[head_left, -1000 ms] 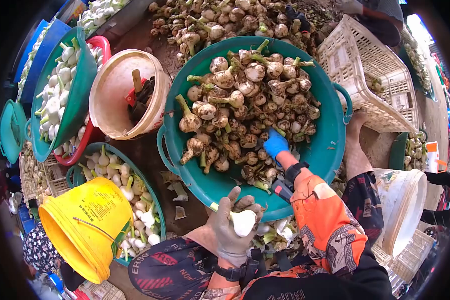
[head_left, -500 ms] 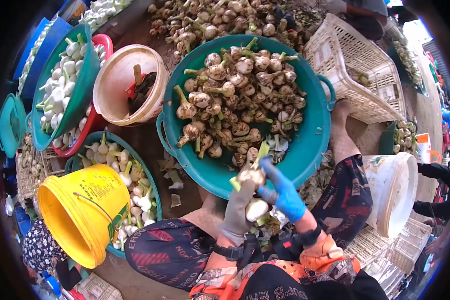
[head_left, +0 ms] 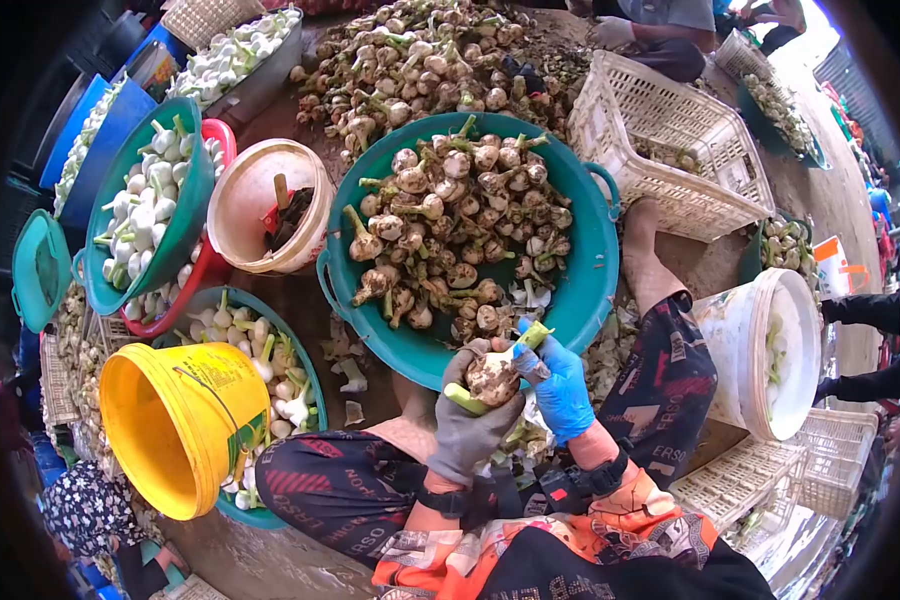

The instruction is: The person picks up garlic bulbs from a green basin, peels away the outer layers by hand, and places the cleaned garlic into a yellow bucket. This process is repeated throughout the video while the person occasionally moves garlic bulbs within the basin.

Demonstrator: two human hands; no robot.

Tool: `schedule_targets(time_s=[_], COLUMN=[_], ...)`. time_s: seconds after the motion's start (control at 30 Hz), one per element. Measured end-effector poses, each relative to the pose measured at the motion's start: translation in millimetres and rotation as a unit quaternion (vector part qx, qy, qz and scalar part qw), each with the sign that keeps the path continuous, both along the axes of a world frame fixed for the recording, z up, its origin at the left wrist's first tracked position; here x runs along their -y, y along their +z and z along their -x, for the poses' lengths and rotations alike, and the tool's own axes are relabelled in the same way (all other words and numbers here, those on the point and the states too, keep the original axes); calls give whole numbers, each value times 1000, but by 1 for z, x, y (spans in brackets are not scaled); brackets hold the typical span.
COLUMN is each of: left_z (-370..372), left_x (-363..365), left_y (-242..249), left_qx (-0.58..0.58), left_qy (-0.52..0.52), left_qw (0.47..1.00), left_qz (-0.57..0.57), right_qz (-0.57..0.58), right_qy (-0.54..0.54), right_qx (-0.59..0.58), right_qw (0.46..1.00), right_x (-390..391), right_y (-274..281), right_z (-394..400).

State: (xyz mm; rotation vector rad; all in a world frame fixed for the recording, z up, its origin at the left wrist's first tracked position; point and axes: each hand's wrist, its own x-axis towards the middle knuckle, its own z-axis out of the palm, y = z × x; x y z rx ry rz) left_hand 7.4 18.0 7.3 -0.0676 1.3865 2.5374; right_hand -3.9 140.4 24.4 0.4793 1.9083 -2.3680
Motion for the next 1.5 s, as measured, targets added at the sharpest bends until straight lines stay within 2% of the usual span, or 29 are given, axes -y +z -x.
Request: schedule_targets(time_s=[0.1,0.23,0.33,0.4,0.47,0.5,0.57,0.6,0.7,0.73,0.77,0.83,0.87,0.9,0.93,0.97,1.03,1.07,1.1,1.17,1.2,1.23,1.3,1.33,1.37,1.4,1.43,1.47,1.5], left_z=[-4,-4,-4,-2,-8,-7,1,5,11,8,6,-5,-6,-5,-1,2,5,3,-1,-7,-9,-10,-12,-13,-11,-7,-4,-3,-2], left_x=[-2,-5,4,13,17,17,14,13,11,8,4,5,-3,-9,-5,-1,7,12,11,7,9,14,28,29,27,23,21,21,21], left_y=[-1,7,18,25,5,-3,-8,-9,-12,7,26,19,11,5,13,16,19,19,16,9,10,9,5,6,7,7,8,6,6], left_qx=[17,41,80,-63,51,140,304,312,319,279,239,138,110,81,128,150,197,219,154,17,-89,-65,-18,-28,9,44,78,93,94], left_qy=[-1,26,-6,-74,-127,-138,-151,-116,-6,58,119,63,66,69,52,53,50,29,15,-13,0,5,14,8,16,23,30,25,30], left_qw=[1000,997,992,989,988,963,848,882,942,957,964,985,988,990,983,983,978,975,987,993,981,988,997,994,997,998,996,995,995], left_qz=[-9,-66,-98,107,-67,-186,-407,-333,-100,-58,-9,85,89,95,121,95,39,20,54,118,175,141,75,104,73,41,8,-8,4], right_qz=[-69,-131,-134,-146,-119,-35,132,144,-36,-97,-180,-337,-409,-428,-380,-333,-126,-20,29,53,125,172,75,83,-152,-261,-356,-507,-357], right_qy=[61,106,96,52,4,-16,-57,-69,-44,-59,-47,-13,31,56,49,39,-33,-82,-118,-246,-311,-310,-301,-316,-180,32,228,317,245], right_qx=[9,-44,-35,-48,-57,-24,40,51,-4,-1,-56,-157,-171,-220,-198,-176,-52,-2,50,46,15,46,47,112,53,72,31,-76,-37], right_qw=[996,985,986,987,991,999,989,986,998,994,981,928,896,875,902,925,990,996,991,967,942,934,950,939,970,962,906,798,900], right_x=[-15,-23,-21,-20,-15,-13,-10,-11,-22,-20,-22,-22,-21,-16,-12,-9,-23,-38,-52,-76,-87,-119,-147,-130,-134,-120,-106,-89,-79], right_y=[1,-1,4,-4,-1,-4,-11,-11,-14,0,0,-7,-15,-20,-19,-18,-22,-19,-15,-40,-40,-55,-72,-52,-98,-89,-78,-55,-35], right_z=[-4,-6,-9,-14,-15,-16,-17,-17,-16,-14,-14,-23,-29,-34,-38,-40,-33,-24,-16,-11,-11,-15,-20,-17,-33,-43,-54,-56,-53])
